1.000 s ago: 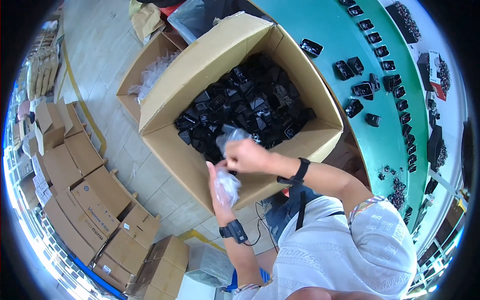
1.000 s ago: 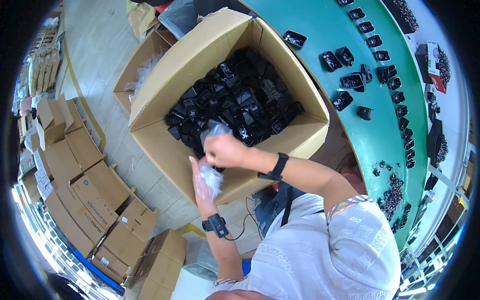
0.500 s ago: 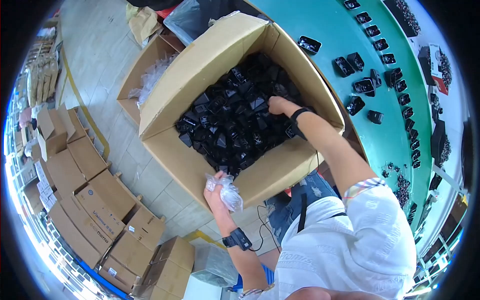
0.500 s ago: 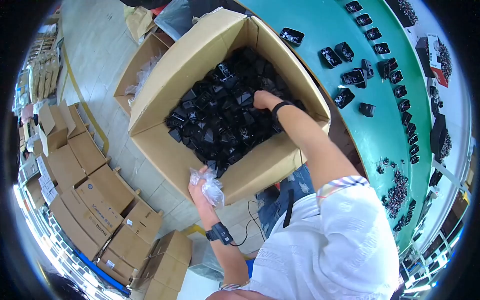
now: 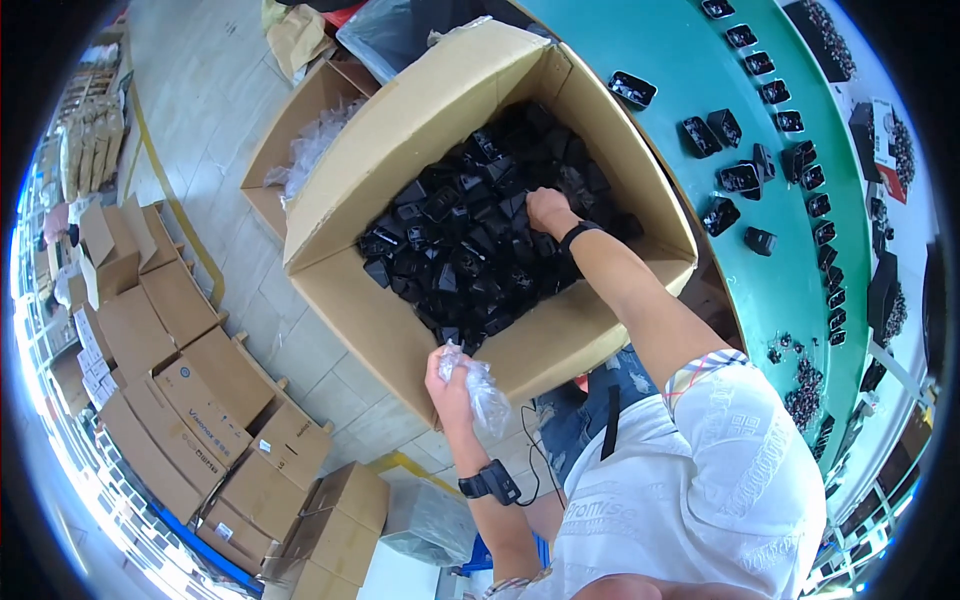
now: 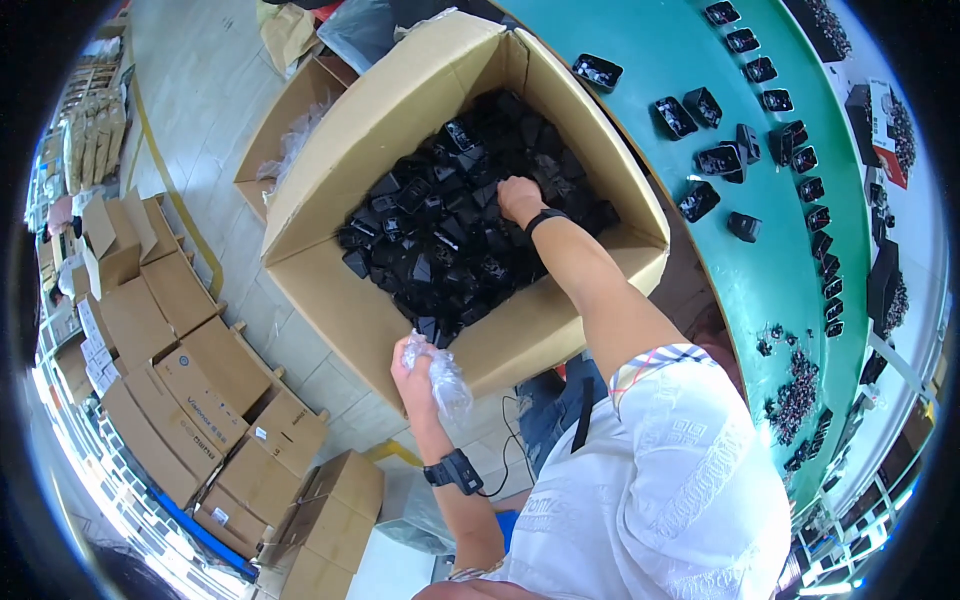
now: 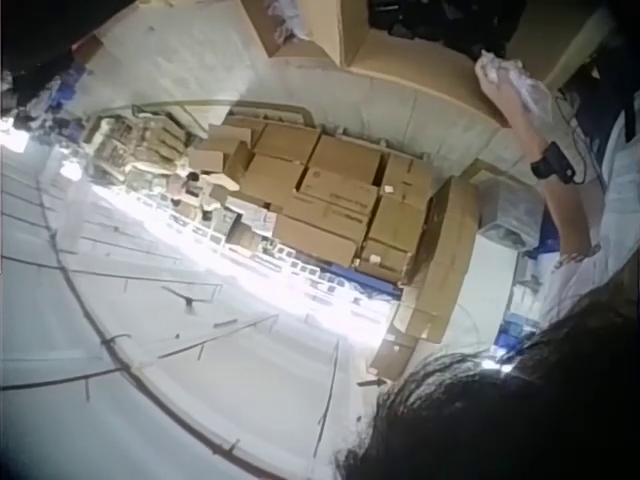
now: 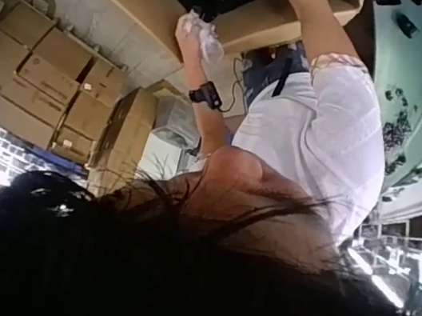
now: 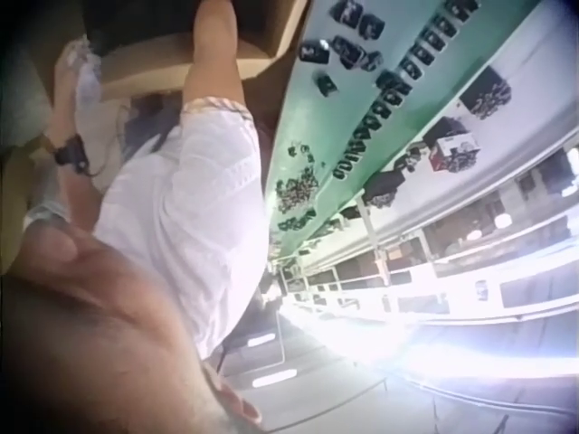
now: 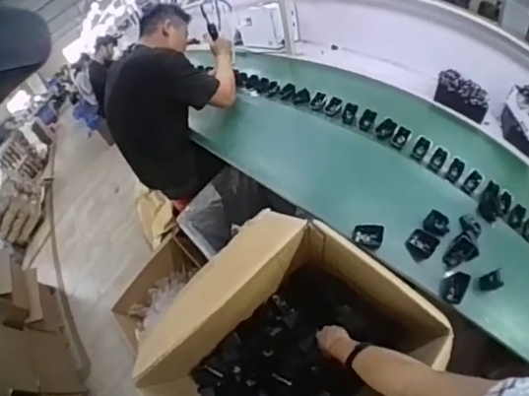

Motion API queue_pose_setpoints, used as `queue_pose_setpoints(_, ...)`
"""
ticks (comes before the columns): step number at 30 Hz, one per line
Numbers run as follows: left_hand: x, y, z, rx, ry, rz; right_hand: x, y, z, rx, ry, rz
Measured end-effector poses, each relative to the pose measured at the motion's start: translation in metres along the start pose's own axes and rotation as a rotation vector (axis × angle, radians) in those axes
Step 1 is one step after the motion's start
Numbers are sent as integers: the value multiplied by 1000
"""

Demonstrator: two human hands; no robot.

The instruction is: The person picks up a circuit board and a black plastic housing, fits the board into the housing, and places the assembly onto the table. The person then reaches into a box, places plastic housings into small plastic bags, and tosses the bags into a separate box.

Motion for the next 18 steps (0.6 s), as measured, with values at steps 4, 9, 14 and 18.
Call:
queue_pose_setpoints(4,-12,-3,4,-3,-9,36,-4,-7,-20,69,-52,59)
queue_pose_setpoints(9,-46,3,-11,40,18,70,59,-53,3,332,387,161)
queue_pose_setpoints(14,-109,36,-14,-18,-17,320,120,-122,50,373,1120,357)
queue_pose_setpoints(18,-136,31,-20,321,-392,429,129,-152,64,366,1398,531)
Point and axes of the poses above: each hand's wrist, its own y-axis towards the middle knuckle, its own x-axis out of the back of the hand, z = x × y, the point moved 8 cm from there along y, towards the middle knuckle, and after that the axes turned 10 degrees about -z, right-handed, at the moved point
